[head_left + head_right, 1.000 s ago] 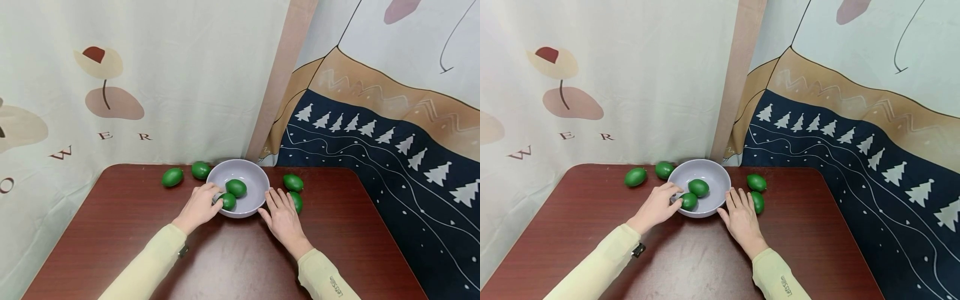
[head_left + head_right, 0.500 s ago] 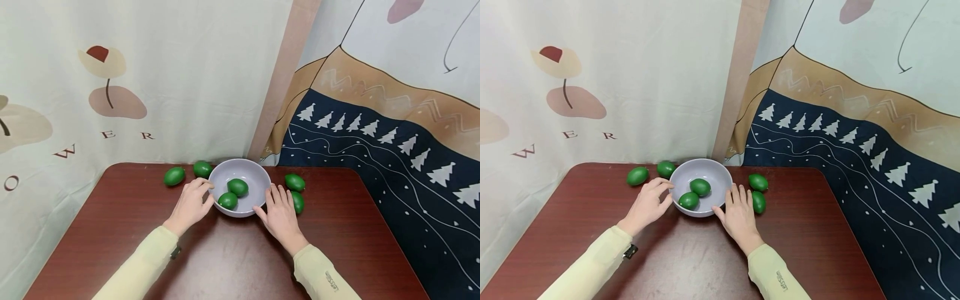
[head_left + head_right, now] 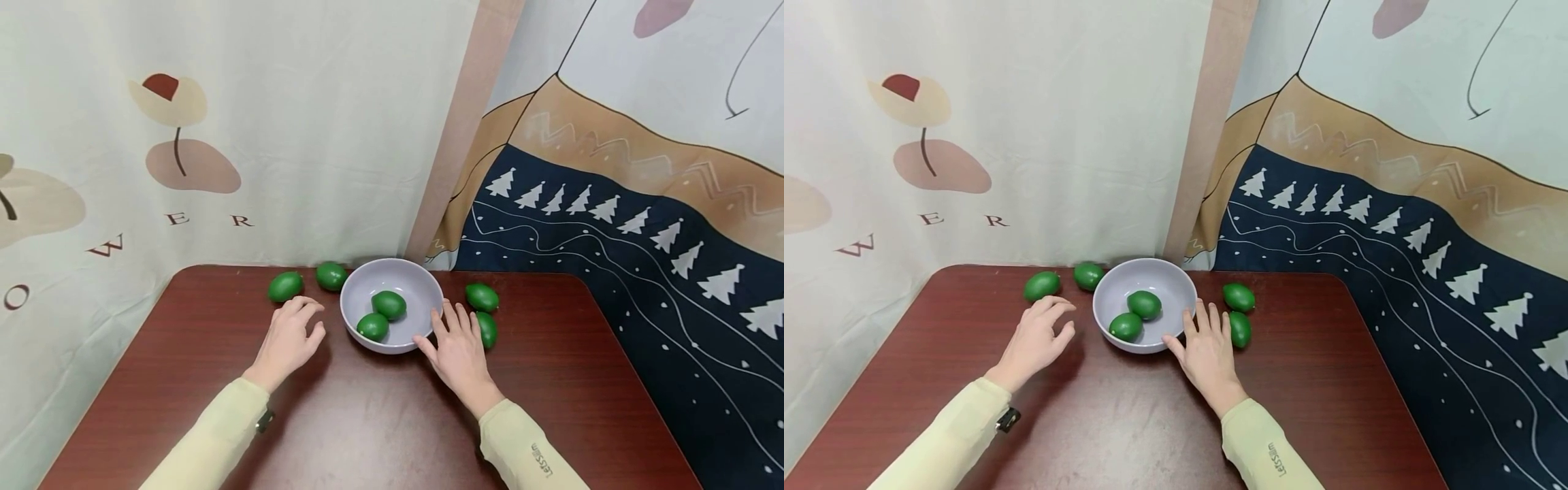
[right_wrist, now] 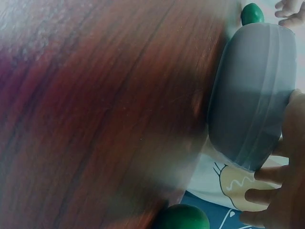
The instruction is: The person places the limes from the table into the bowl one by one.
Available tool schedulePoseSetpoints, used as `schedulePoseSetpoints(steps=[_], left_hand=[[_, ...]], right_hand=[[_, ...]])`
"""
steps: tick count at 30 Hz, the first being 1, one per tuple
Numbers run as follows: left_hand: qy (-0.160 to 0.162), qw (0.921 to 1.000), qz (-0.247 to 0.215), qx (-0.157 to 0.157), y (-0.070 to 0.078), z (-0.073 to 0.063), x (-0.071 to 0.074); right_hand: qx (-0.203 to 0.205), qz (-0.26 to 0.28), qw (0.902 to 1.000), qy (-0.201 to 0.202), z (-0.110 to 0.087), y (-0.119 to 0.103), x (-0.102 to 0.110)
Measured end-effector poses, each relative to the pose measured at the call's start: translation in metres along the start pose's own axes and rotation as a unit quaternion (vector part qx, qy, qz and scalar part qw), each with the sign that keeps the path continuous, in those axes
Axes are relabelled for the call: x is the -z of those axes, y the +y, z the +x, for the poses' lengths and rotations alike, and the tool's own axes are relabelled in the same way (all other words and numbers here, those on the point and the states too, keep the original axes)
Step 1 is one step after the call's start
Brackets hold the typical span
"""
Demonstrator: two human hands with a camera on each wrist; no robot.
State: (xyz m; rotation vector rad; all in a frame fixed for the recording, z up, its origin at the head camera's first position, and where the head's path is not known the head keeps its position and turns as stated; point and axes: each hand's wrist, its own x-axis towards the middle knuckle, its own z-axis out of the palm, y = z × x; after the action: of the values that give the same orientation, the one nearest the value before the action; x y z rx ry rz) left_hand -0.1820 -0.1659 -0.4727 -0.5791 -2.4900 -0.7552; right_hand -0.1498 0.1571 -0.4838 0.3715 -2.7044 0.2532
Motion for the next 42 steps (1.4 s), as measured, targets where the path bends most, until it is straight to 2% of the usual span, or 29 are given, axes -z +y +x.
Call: schedulePoseSetpoints(steps=[7, 14, 18, 23, 36, 42], left_hand=[[-0.016, 0.9985, 0.015, 0.051, -0.018, -0.009, 0.001], [-0.006, 0.9966, 0.028, 0.078, -0.036, -0.013, 0.003], [-0.013, 0.9946, 0.035, 0.098, -0.044, -0.014, 0.005], [-0.02, 0.9926, 0.037, 0.114, -0.053, -0.011, 0.006], [-0.024, 0.9908, 0.041, 0.126, -0.068, 0.002, 0.002], [-0.046, 0.9848, 0.042, 0.162, -0.074, 0.001, -0.001]], right_hand=[[-0.002, 0.006, 1.0, 0.0, -0.001, 0.0, 0.0], [-0.01, 0.011, 0.9999, -0.003, 0.0, 0.0, 0.0], [-0.014, 0.014, 0.9997, -0.012, 0.0, 0.0, 0.001], [-0.008, 0.008, 0.9999, -0.008, 0.001, 0.001, -0.001], [-0.009, -0.003, 0.9997, -0.022, 0.0, -0.001, 0.001], [-0.007, -0.015, 0.9997, -0.02, -0.001, -0.001, 0.0]])
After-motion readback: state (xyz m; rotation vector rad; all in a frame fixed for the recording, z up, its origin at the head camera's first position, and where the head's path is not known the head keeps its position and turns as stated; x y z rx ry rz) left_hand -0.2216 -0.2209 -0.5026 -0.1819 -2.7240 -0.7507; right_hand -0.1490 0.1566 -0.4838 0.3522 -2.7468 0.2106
